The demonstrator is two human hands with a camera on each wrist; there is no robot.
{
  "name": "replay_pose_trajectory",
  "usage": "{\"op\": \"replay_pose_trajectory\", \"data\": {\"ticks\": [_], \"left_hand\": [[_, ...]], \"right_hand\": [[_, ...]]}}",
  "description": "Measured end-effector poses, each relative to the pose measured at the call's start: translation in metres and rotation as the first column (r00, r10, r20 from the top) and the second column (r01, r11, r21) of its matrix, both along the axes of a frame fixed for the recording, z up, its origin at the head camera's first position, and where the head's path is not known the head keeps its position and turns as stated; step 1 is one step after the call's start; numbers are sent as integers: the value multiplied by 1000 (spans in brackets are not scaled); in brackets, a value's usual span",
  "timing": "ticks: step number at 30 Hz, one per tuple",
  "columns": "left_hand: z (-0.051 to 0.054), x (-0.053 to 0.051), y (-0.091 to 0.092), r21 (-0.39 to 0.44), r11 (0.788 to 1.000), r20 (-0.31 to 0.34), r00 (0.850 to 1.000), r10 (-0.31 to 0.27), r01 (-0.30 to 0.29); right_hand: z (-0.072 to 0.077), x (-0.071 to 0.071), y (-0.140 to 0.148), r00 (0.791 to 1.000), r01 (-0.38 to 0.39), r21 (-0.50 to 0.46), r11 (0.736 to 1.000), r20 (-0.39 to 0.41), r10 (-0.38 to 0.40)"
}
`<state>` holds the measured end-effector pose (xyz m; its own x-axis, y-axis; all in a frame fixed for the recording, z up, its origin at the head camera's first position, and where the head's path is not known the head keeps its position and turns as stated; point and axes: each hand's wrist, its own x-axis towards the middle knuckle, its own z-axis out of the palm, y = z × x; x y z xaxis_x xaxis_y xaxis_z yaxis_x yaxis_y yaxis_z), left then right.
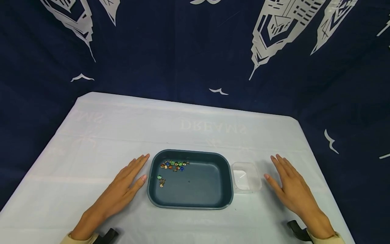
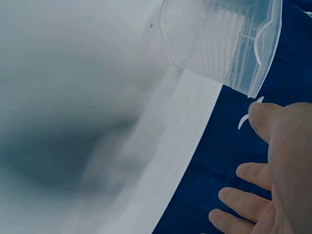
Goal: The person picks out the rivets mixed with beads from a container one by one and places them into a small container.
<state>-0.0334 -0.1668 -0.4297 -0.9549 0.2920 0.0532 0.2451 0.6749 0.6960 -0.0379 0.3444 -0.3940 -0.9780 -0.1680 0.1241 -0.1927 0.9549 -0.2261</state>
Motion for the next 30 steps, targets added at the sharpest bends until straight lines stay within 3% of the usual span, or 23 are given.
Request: {"op": "replay_pose_trajectory", "data": {"ticks": [5,12,18,25,30], "left_hand": [[1,0,3,118,992,11,999,-53,51],[-3,-6,8,262,959,57,991,-123,104],[-8,-7,6,293,948,58,987,-151,127],[-16,-9,4,366,913,40,976,-212,183],[-19,-9,2,355,915,47,974,-223,192]], "right_hand": [[3,-4,-6,999,-32,25,999,-7,33],[10,-8,-11,998,-53,33,998,-40,55],[17,-13,-13,993,-79,11,997,-87,79],[26,-19,-20,987,-109,17,994,-114,110],[28,-22,-29,986,-125,26,992,-109,127]]}}
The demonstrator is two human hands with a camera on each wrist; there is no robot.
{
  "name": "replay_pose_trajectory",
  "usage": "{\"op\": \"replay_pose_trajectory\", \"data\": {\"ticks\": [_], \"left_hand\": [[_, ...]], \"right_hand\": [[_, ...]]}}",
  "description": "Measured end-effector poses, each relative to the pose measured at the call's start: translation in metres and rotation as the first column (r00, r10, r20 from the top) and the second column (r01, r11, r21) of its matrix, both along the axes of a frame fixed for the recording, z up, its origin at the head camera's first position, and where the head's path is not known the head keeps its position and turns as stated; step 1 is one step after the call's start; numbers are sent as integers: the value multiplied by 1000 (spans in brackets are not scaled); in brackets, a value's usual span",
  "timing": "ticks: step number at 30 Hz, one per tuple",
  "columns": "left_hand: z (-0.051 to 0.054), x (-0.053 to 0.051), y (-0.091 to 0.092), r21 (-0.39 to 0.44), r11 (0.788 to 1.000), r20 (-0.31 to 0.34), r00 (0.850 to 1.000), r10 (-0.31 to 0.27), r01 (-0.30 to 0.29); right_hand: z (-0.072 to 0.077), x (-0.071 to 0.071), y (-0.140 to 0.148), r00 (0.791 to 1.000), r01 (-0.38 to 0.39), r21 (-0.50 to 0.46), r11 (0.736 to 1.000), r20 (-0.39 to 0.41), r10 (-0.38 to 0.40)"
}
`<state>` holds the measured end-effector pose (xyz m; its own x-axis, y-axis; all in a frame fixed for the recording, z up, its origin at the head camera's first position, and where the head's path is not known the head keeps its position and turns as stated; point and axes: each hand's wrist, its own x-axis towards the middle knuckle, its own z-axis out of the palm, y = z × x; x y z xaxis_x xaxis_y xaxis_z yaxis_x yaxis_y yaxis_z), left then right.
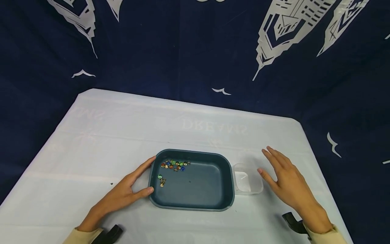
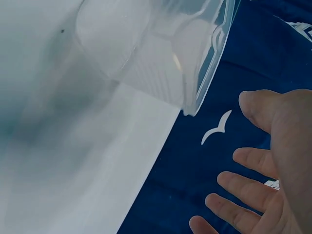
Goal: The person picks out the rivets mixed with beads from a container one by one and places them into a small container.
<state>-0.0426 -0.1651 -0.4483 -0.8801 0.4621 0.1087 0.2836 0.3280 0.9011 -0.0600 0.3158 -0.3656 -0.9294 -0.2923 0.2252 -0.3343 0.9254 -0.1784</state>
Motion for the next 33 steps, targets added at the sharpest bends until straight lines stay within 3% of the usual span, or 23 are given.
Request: {"op": "replay_pose_trajectory", "data": {"ticks": [6,15,26,33], "left_hand": [[-1,1,-2,-81,997,-1,1000,7,-7],[-3,-1,0,-51,999,92,996,-5,10],[-5,-2,-2,-45,999,108,994,-12,17],[-4,-2,-1,-41,999,104,995,-13,17]], "right_hand": [[2,-1,-9,1000,-16,17,1000,5,16],[4,-6,-19,999,-50,42,998,5,50],[9,-18,-37,992,-124,34,992,8,123],[10,-29,-47,977,-214,28,976,0,214]]}}
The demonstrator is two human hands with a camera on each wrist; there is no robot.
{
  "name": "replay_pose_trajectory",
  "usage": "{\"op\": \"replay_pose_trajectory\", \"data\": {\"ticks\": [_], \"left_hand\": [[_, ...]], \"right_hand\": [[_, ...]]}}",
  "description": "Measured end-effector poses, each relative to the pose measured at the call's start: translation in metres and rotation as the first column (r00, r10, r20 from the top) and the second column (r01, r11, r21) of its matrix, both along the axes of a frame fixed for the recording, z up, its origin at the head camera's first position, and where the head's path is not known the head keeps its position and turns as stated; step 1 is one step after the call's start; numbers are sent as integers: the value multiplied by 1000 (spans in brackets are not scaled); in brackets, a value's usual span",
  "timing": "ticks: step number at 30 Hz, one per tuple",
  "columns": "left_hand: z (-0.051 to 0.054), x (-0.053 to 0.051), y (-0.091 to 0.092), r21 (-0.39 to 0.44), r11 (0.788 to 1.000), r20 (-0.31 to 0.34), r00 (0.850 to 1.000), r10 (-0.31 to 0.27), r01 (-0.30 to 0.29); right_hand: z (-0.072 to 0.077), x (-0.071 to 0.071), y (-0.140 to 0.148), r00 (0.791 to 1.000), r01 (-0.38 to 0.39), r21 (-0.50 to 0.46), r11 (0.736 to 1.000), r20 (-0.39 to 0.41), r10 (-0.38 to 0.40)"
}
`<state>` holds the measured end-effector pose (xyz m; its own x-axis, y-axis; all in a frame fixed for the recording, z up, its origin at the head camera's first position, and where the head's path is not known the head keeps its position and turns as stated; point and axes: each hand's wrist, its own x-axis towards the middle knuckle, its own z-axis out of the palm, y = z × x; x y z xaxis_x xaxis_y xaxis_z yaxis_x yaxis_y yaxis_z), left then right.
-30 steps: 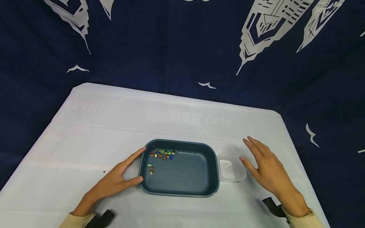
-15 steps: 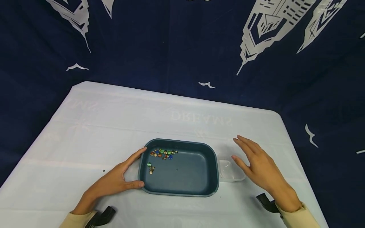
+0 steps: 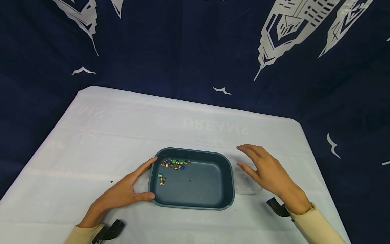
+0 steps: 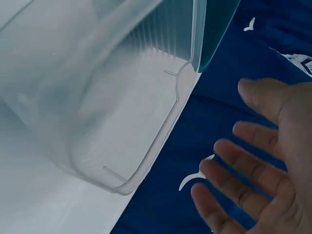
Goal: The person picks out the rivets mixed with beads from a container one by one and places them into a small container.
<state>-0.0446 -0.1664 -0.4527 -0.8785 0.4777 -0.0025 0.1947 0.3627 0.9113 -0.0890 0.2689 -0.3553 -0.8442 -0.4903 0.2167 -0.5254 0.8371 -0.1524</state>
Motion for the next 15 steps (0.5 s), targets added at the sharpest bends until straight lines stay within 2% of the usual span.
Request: {"op": "replay_pose_trajectory", "data": {"ticks": [8,15], "left_hand": [[-1,-1,0,5,1000,1,1000,-3,3],[-1,-1,-1,8,1000,3,1000,-5,5]], "right_hand": [[-1,-16,-10,993,-92,-7,996,75,93],[0,-29,-20,969,-172,-83,981,164,184]]}}
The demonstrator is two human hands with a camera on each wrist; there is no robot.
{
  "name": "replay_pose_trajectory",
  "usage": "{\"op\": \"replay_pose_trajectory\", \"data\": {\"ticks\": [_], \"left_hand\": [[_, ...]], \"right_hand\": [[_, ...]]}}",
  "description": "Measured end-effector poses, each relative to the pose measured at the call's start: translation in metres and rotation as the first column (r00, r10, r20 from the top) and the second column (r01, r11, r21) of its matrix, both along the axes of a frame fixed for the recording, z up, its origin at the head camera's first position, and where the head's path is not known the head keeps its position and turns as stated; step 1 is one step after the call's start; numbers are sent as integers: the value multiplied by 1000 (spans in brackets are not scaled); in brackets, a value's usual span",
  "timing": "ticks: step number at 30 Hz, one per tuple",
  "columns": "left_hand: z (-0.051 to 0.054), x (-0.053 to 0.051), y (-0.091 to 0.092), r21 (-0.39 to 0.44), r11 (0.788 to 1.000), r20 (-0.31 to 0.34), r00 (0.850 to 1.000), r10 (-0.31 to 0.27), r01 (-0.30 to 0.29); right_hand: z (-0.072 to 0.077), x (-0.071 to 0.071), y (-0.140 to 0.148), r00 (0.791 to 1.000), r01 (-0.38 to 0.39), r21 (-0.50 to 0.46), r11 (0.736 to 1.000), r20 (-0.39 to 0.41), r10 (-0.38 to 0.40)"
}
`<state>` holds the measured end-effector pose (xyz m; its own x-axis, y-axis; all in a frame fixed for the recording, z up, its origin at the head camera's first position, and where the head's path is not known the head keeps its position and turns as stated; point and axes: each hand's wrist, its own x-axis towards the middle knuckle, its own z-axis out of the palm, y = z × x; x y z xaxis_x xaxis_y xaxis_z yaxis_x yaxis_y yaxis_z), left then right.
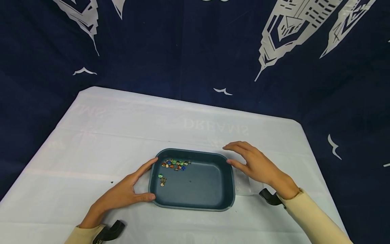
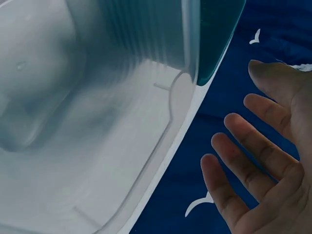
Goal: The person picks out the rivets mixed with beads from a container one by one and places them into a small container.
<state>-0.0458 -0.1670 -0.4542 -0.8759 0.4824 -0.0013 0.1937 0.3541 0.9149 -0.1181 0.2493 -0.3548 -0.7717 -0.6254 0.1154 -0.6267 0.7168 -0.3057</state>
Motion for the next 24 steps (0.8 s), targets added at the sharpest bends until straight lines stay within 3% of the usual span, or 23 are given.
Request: {"op": "replay_pose_trajectory", "data": {"ticks": [10,24], "left_hand": [[0,1,0,11,1000,15,1000,7,-7],[0,1,0,38,999,25,1000,-9,8]], "right_hand": [[-2,-15,-17,992,-90,-33,995,91,92],[-10,-39,-51,942,-199,-40,979,267,202]]}}
